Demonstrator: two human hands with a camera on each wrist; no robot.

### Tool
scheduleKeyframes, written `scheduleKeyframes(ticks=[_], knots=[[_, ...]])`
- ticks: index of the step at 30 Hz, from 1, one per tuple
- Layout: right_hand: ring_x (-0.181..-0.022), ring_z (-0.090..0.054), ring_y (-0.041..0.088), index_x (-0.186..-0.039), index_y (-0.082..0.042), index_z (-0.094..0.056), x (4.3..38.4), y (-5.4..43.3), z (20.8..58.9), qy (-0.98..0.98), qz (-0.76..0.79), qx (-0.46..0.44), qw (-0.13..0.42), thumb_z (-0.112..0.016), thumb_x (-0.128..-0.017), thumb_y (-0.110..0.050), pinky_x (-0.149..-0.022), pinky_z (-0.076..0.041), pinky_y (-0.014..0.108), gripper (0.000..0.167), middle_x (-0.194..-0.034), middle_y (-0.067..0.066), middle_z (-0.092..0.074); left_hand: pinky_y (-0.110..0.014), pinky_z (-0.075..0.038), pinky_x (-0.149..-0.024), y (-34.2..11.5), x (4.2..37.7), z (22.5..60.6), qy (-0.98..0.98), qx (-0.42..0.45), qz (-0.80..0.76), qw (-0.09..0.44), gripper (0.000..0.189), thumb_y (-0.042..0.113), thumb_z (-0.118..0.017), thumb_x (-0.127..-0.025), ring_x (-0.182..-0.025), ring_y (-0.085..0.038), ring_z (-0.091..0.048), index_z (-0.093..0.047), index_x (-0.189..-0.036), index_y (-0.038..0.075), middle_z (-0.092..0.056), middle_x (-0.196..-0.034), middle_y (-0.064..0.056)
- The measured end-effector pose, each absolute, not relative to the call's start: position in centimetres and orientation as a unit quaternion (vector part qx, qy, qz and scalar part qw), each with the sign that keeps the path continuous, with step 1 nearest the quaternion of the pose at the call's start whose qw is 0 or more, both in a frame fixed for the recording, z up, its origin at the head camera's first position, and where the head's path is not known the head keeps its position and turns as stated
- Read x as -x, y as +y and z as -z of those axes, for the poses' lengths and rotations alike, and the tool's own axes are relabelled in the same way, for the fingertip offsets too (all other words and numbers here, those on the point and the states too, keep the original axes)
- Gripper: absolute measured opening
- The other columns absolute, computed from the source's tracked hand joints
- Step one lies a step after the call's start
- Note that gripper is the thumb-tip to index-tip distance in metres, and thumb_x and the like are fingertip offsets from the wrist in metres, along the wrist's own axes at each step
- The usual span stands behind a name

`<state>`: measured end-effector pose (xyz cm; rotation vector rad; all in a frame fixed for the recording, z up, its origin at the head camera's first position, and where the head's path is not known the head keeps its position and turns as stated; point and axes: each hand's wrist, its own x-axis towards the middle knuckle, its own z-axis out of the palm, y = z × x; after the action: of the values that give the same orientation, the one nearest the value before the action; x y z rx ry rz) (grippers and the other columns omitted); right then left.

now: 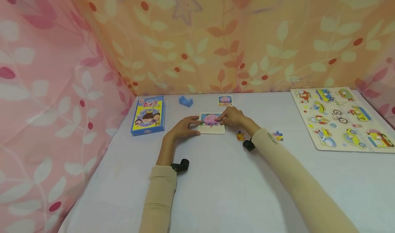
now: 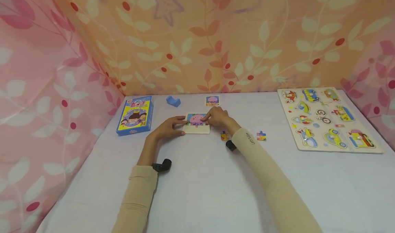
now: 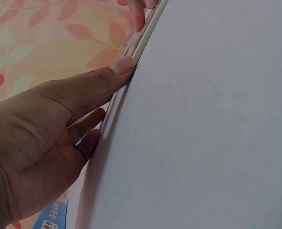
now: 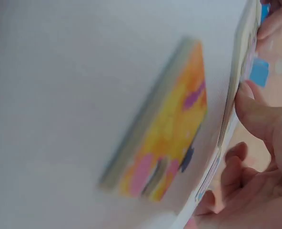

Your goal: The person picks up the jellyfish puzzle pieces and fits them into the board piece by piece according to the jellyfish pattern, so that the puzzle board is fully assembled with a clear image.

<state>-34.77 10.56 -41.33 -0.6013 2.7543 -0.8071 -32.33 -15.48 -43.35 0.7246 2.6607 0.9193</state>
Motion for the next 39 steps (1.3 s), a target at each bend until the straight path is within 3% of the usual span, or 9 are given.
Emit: scheduleKeyframes(ticks=[2,5,8,13,23,33,39], knots=[[-0.076,-0.045,0.02,-0.102,-0.022,-0.072,34.8,10.7,41.2,0.937,0.262,0.217,0.081,-0.069,-0.08,-0.02,-0.072,-0.035,0.043,0.022,-0.111,0.011,-0.067,-0.044,-0.018,-0.114,-15.3,32.2,43.2,0.91,-0.242,-0.315,0.122,0.055,0.027,-0.07,-0.081,-0.139,-0.025,-0.024,-0.052,-0.131,0.015,-0.035,-0.147,-0.003],[-0.071,-0.037,0.018,-0.103,-0.014,-0.071,34.4,11.6,41.0,0.932,0.271,0.235,0.055,-0.069,-0.08,-0.018,-0.065,-0.03,0.032,0.024,-0.096,0.015,-0.064,-0.044,-0.018,-0.114,-15.3,32.2,43.3,0.91,-0.237,-0.315,0.129,0.055,0.027,-0.07,-0.081,-0.14,-0.024,-0.023,-0.051,-0.132,0.017,-0.034,-0.148,-0.001],[-0.074,-0.037,0.019,-0.107,-0.008,-0.069,33.8,13.0,40.7,0.93,0.272,0.24,0.053,-0.067,-0.081,-0.018,-0.064,-0.029,0.028,0.028,-0.086,0.012,-0.054,-0.045,-0.018,-0.114,-15.5,32.2,43.5,0.909,-0.236,-0.319,0.131,0.055,0.025,-0.07,-0.081,-0.14,-0.024,-0.023,-0.051,-0.132,0.017,-0.034,-0.148,-0.001],[-0.087,-0.043,0.024,-0.111,-0.009,-0.068,32.8,15.4,39.3,0.943,0.241,0.219,0.068,-0.069,-0.08,-0.022,-0.071,-0.032,0.031,0.034,-0.093,0.015,-0.054,-0.045,-0.019,-0.113,-15.7,32.4,43.4,0.91,-0.233,-0.319,0.129,0.056,0.025,-0.071,-0.08,-0.14,-0.023,-0.023,-0.052,-0.132,0.019,-0.034,-0.148,0.001],[-0.089,-0.044,0.025,-0.123,-0.011,-0.059,29.5,18.0,39.2,0.946,0.196,0.231,0.113,-0.075,-0.073,-0.035,-0.068,-0.035,0.031,0.058,-0.095,0.014,-0.053,-0.047,-0.02,-0.113,-15.9,32.4,44.0,0.904,-0.224,-0.338,0.137,0.056,0.022,-0.073,-0.078,-0.14,-0.024,-0.023,-0.053,-0.13,0.018,-0.035,-0.147,0.003],[-0.085,-0.046,0.022,-0.092,-0.014,-0.064,27.5,17.5,40.8,0.951,0.151,0.248,0.11,-0.078,-0.066,-0.034,-0.064,-0.037,0.033,0.036,-0.088,0.004,-0.055,-0.048,-0.02,-0.112,-16.2,32.1,44.6,0.89,-0.256,-0.352,0.136,0.057,0.018,-0.072,-0.078,-0.139,-0.027,-0.023,-0.052,-0.132,0.013,-0.036,-0.147,-0.004],[-0.084,-0.044,0.021,-0.088,-0.015,-0.063,27.5,17.5,40.7,0.95,0.149,0.254,0.102,-0.075,-0.069,-0.029,-0.065,-0.034,0.032,0.027,-0.086,0.004,-0.052,-0.047,-0.021,-0.112,-16.2,32.1,44.2,0.881,-0.267,-0.369,0.132,0.056,0.014,-0.072,-0.078,-0.139,-0.028,-0.023,-0.052,-0.131,0.009,-0.036,-0.147,-0.008]])
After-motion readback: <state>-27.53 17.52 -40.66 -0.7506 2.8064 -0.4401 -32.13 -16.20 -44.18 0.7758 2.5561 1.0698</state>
